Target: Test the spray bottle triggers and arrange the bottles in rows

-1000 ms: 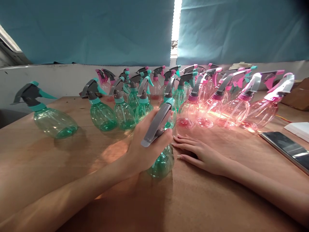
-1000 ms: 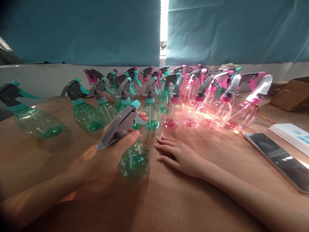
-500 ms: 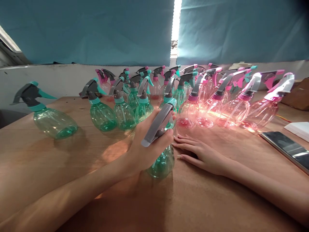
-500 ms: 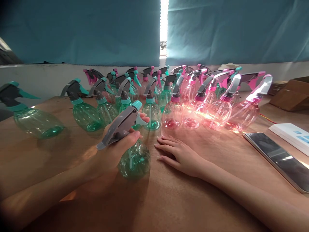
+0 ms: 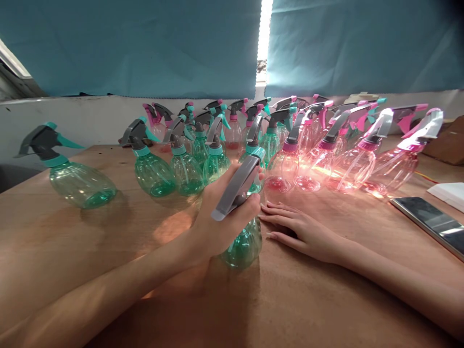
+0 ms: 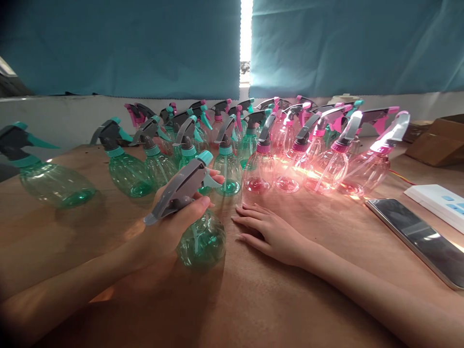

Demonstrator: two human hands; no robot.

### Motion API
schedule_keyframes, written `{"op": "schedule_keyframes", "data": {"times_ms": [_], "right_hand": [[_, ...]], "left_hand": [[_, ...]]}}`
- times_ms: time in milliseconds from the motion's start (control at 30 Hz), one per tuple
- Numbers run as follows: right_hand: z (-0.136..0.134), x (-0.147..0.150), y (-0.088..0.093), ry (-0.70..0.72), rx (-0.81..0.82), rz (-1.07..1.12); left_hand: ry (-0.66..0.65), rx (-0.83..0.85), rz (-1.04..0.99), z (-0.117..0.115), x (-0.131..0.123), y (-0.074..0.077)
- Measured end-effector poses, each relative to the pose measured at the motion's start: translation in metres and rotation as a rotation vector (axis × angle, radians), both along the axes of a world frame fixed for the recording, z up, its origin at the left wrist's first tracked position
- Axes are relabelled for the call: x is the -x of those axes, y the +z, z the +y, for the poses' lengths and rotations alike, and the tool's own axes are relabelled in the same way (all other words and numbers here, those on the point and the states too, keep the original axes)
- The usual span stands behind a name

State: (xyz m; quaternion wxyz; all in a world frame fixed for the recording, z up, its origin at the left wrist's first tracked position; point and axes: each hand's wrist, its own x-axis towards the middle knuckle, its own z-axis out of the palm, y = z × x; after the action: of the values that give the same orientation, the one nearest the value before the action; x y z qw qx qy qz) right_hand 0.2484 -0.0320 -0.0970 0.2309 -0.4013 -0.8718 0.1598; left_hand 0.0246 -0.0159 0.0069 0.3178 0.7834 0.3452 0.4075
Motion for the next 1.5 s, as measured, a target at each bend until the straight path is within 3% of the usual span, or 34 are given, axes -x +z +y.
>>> {"op": "schedule_keyframes", "data": {"times_ms": [233,433,733,1333,1500], "right_hand": [[0.0,0.0,0.001,0.001,-0.003,0.006],[0.0,0.0,0.0,0.002,-0.004,0.01],[0.001,0.0,-0.001,0.007,-0.004,-0.009],[0.001,0.001,0.001,0.012,-0.003,-0.026],[0.001,0.0,0.0,0.009,-0.012,-0.03]], "left_hand": [[0.01,0.016,0.022,-0.002,0.001,0.005],[-0.056,0.057,0.024,-0.004,0.005,0.014],[-0.121,0.027,-0.021,0.0,0.008,0.012],[-0.11,0.109,-0.05,-0.006,0.0,0.009],[-0.094,0.087,0.027,-0.004,0.001,0.007]]}}
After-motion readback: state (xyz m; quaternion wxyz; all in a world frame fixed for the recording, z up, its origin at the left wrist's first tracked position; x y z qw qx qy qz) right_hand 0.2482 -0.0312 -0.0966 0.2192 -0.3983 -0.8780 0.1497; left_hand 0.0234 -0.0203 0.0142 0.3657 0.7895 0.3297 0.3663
